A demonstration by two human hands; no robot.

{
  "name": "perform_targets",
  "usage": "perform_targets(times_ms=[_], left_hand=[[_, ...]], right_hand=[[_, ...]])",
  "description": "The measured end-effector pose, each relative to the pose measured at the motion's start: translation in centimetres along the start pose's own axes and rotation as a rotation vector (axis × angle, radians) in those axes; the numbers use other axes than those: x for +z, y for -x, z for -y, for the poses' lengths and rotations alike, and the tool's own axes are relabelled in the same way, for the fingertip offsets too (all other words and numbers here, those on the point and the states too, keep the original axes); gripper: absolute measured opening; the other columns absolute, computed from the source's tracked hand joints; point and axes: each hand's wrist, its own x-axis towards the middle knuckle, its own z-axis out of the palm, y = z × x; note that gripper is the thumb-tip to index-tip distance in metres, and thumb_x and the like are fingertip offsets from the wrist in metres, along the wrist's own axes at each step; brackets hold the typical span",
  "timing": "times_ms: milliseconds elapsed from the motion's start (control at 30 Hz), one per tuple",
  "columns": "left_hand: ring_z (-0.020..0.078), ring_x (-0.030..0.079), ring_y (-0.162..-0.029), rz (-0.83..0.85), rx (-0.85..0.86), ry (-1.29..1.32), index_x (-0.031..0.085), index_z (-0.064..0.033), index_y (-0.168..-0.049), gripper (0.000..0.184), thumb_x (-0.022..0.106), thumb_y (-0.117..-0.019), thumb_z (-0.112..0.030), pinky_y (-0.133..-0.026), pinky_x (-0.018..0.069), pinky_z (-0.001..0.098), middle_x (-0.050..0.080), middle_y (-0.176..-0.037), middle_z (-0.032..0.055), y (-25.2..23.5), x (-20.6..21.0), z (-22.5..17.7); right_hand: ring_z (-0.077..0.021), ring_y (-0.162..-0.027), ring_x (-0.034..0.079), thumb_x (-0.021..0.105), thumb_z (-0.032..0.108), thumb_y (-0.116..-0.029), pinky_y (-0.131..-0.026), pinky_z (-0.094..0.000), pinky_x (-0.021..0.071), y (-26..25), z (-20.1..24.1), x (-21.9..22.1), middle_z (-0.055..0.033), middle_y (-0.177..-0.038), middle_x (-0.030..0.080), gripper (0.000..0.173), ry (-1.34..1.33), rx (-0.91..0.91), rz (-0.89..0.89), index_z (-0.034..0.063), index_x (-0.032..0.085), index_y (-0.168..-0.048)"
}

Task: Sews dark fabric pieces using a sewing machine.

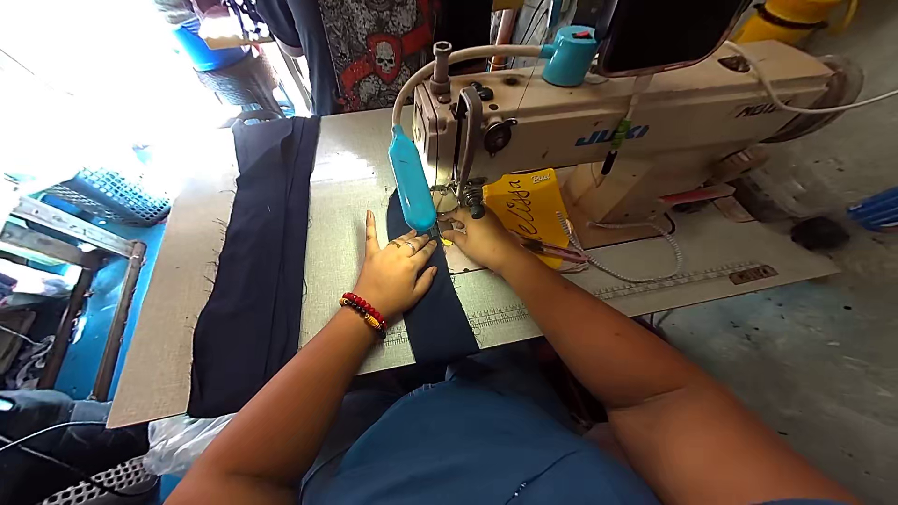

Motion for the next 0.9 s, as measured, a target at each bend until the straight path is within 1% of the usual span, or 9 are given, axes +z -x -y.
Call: perform_targets(times_ms=[367,433,500,567,600,667,733,833,900], left_hand=[[0.0325,0.05,-0.141,-0.027,0.021,-0.01,0.066,-0.0119,-0.137,0.047,0.044,-0.1041,-0.037,-0.115,0.0073,0.0795,0.062,-0.143,0.0097,1.0,-0.5,-0.4],[0.0287,0.055,-0.137,-0.102,0.04,0.07,0.069,-0.0122,-0.133,0.043,0.049,-0.1028,-0.035,-0.119,0.0169,0.0716,0.064,-0.141,0.0093,2.9,-0.9,-1.7],[0.0251,0.061,-0.129,-0.173,0.057,0.219,0.072,-0.0127,-0.127,0.035,0.053,-0.1027,-0.029,-0.115,0.0365,0.0578,0.067,-0.135,0.0084,6.0,-1.3,-3.6],[0.021,0.065,-0.121,-0.186,0.053,0.368,0.073,-0.0159,-0.125,0.032,0.053,-0.1036,-0.027,-0.104,0.0489,0.0452,0.071,-0.128,0.0049,9.5,-1.9,-5.3],[0.0193,0.065,-0.118,-0.17,0.058,0.433,0.073,-0.0163,-0.124,0.031,0.053,-0.1041,-0.027,-0.102,0.0508,0.0411,0.072,-0.125,0.0041,10.8,-2.3,-5.9],[0.016,0.065,-0.114,-0.141,0.056,0.558,0.074,-0.0154,-0.121,0.027,0.055,-0.1037,-0.023,-0.098,0.0514,0.0351,0.072,-0.12,0.0034,12.7,-3.0,-6.7],[0.015,0.064,-0.114,-0.131,0.039,0.607,0.074,-0.0148,-0.12,0.026,0.056,-0.1037,-0.022,-0.098,0.0512,0.0343,0.072,-0.119,0.0035,13.3,-3.3,-7.2],[0.0225,0.06,-0.129,-0.121,-0.054,0.471,0.072,-0.0151,-0.127,0.032,0.054,-0.1032,-0.027,-0.11,0.0459,0.0474,0.068,-0.133,0.0068,11.6,-2.8,-7.1],[0.029,0.047,-0.144,-0.045,-0.107,0.348,0.066,-0.0138,-0.138,0.043,0.053,-0.1027,-0.035,-0.12,0.0311,0.0608,0.057,-0.148,0.0099,9.4,-1.9,-6.6]], right_hand=[[-0.038,-0.126,0.058,0.067,0.02,-0.0995,-0.11,-0.0497,0.0441,1.0,0.3,-0.3,-0.0233,-0.132,0.062,0.035,0.086,-0.055,-0.051,0.0008,0.066,-0.13],[-0.0386,-0.125,0.059,0.069,0.019,-0.0974,-0.109,-0.0519,0.0459,3.6,0.4,-0.9,-0.0224,-0.128,0.064,0.034,0.069,-0.149,-0.177,0.0004,0.068,-0.126],[-0.0326,-0.104,0.066,0.064,0.02,-0.0999,-0.091,-0.0519,0.0551,8.6,1.2,-1.7,-0.017,-0.109,0.067,0.021,0.005,-0.178,-0.187,0.0031,0.07,-0.112],[-0.0228,-0.079,0.065,0.056,0.028,-0.1033,-0.072,-0.0457,0.055,14.4,1.2,-1.7,-0.0096,-0.083,0.065,0.03,-0.135,-0.099,0.029,0.0052,0.07,-0.091],[-0.0233,-0.075,0.065,0.053,0.033,-0.104,-0.069,-0.0465,0.0528,17.1,1.1,-1.2,-0.0101,-0.078,0.065,0.038,-0.183,-0.056,0.168,0.0045,0.07,-0.086],[-0.0265,-0.084,0.068,0.054,0.039,-0.1031,-0.078,-0.05,0.0537,20.8,0.3,0.6,-0.0124,-0.084,0.07,0.042,-0.196,0.041,0.337,0.004,0.073,-0.089],[-0.03,-0.099,0.067,0.06,0.042,-0.1,-0.092,-0.0523,0.0526,22.0,-1.0,3.1,-0.0138,-0.1,0.071,0.04,-0.199,0.151,0.306,0.0041,0.073,-0.106],[-0.0331,-0.129,0.059,0.067,0.043,-0.0969,-0.112,-0.0502,0.0433,21.2,-2.2,5.8,-0.0203,-0.133,0.065,0.056,-0.336,0.157,0.264,0.0021,0.065,-0.136],[-0.0253,-0.127,0.06,0.066,0.035,-0.0984,-0.111,-0.0412,0.0446,20.7,-2.3,7.1,-0.0212,-0.132,0.066,0.05,-0.502,0.081,0.301,-0.0024,0.066,-0.131]])
